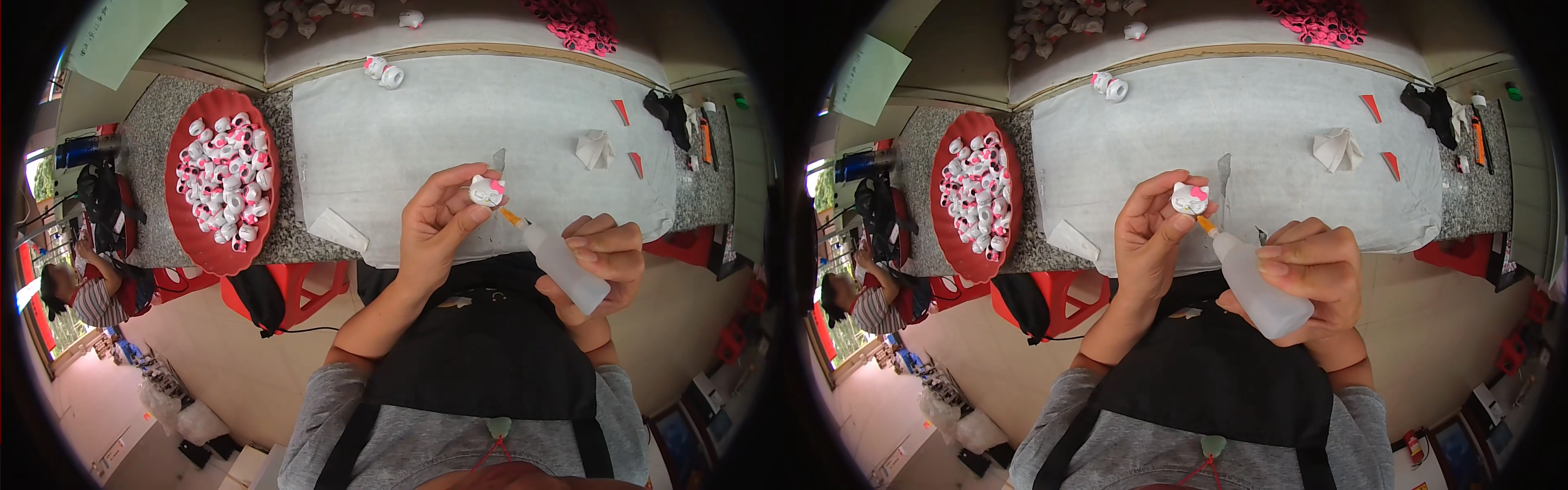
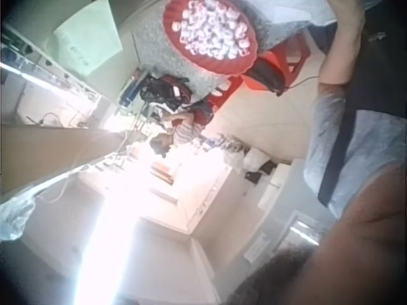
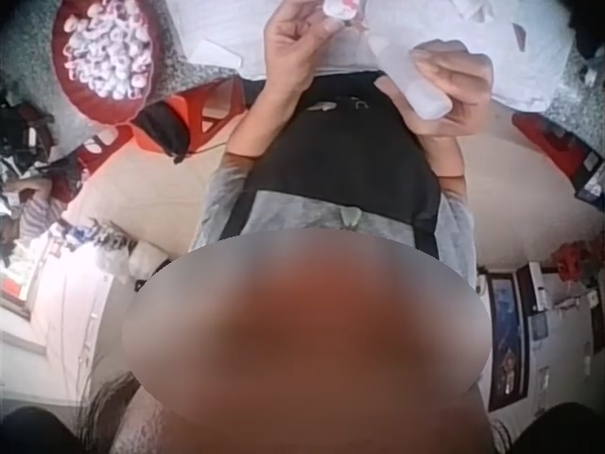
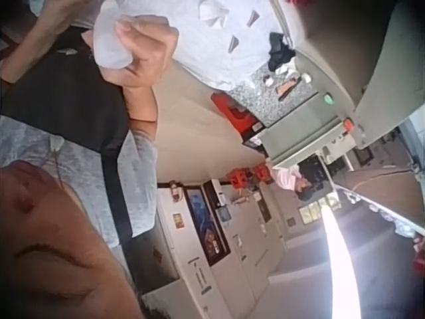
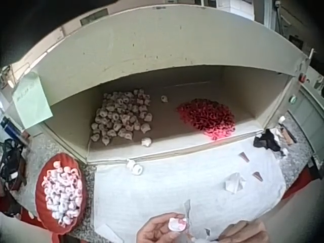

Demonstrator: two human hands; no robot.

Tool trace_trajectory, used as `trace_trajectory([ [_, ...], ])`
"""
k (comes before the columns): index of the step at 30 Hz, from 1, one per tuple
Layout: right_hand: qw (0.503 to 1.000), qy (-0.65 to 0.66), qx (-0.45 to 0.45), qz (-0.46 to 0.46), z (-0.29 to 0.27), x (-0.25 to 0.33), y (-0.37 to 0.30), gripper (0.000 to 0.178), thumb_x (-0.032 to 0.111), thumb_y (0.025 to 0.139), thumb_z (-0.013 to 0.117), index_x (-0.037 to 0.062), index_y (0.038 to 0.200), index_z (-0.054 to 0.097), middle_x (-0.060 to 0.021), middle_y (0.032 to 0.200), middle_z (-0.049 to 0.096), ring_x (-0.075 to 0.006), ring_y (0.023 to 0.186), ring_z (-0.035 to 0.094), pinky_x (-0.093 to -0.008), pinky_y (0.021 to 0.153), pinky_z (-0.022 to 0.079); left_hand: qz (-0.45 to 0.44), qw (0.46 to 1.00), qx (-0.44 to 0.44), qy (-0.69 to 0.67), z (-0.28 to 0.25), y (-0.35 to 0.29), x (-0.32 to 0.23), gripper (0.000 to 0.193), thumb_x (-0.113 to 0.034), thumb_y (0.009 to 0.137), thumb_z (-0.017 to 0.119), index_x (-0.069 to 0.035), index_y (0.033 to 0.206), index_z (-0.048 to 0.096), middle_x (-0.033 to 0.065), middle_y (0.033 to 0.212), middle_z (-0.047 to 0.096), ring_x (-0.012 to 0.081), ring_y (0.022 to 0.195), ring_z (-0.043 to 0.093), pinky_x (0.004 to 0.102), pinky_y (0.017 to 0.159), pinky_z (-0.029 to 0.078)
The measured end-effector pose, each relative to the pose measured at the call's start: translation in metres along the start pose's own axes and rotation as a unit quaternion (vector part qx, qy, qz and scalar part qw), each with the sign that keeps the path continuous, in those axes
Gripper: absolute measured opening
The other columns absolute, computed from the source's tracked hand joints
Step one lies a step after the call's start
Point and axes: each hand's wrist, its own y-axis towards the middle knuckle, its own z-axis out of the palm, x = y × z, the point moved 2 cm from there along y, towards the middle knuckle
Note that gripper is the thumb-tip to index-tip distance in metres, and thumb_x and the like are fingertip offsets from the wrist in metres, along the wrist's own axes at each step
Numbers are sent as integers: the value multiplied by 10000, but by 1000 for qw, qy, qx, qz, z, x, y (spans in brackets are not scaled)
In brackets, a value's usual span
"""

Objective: Gluing small pink bows onto white toy cat heads.

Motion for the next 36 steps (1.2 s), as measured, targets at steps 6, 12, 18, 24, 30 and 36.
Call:
trace_trajectory([
  [6, 1000, 0, -2, 2, 1, 0, 0, 366, 128, 592, 710, 83, 810, 419, -48, 775, 424, -127, 593, 443, -248, 528, 404, 18, 1000, 0, 13, 0, -1, 2, 333, 34, 725, 507, 28, 1045, 416, 156, 1007, 484, 184, 918, 493, 336, 803, 417],
  [12, 1000, -5, 9, 1, 1, 0, 0, 361, 117, 590, 710, 77, 814, 429, -50, 778, 425, -125, 595, 444, -242, 526, 405, 77, 989, 17, 128, 1, -2, -1, 320, 71, 712, 506, 44, 1023, 434, 139, 1009, 471, 176, 927, 474, 270, 785, 386],
  [18, 999, 39, 1, 4, 0, -2, -1, 458, 6, 450, 758, 66, 816, 489, -67, 808, 458, -166, 608, 498, -263, 510, 429, 105, 973, 21, 202, 0, -1, -3, 306, 74, 707, 506, 43, 1008, 457, 130, 1017, 462, 189, 956, 455, 292, 819, 361],
  [24, 1000, -2, 6, 4, -1, -2, 2, 363, 75, 565, 714, 65, 814, 450, -56, 770, 423, -122, 597, 442, -243, 529, 397, 120, 972, 22, 202, 0, 2, -3, 294, 67, 709, 510, 38, 997, 461, 134, 1030, 461, 192, 962, 456, 291, 820, 363],
  [30, 997, 36, -18, 63, -4, -19, 8, 331, 29, 572, 682, 39, 798, 441, -76, 762, 432, -127, 601, 444, -242, 551, 404, 94, 986, -52, 128, -17, 1, -16, 309, 63, 720, 508, 34, 1019, 437, 139, 1031, 474, 172, 953, 469, 267, 806, 375],
  [36, 959, 82, 29, 271, -26, -66, 61, 230, -23, 647, 555, 11, 826, 414, -103, 840, 466, -150, 718, 519, -241, 572, 445, 144, 981, -104, 80, -36, 8, -37, 312, 63, 720, 503, 36, 1020, 421, 158, 1015, 486, 194, 915, 502, 286, 796, 400],
])
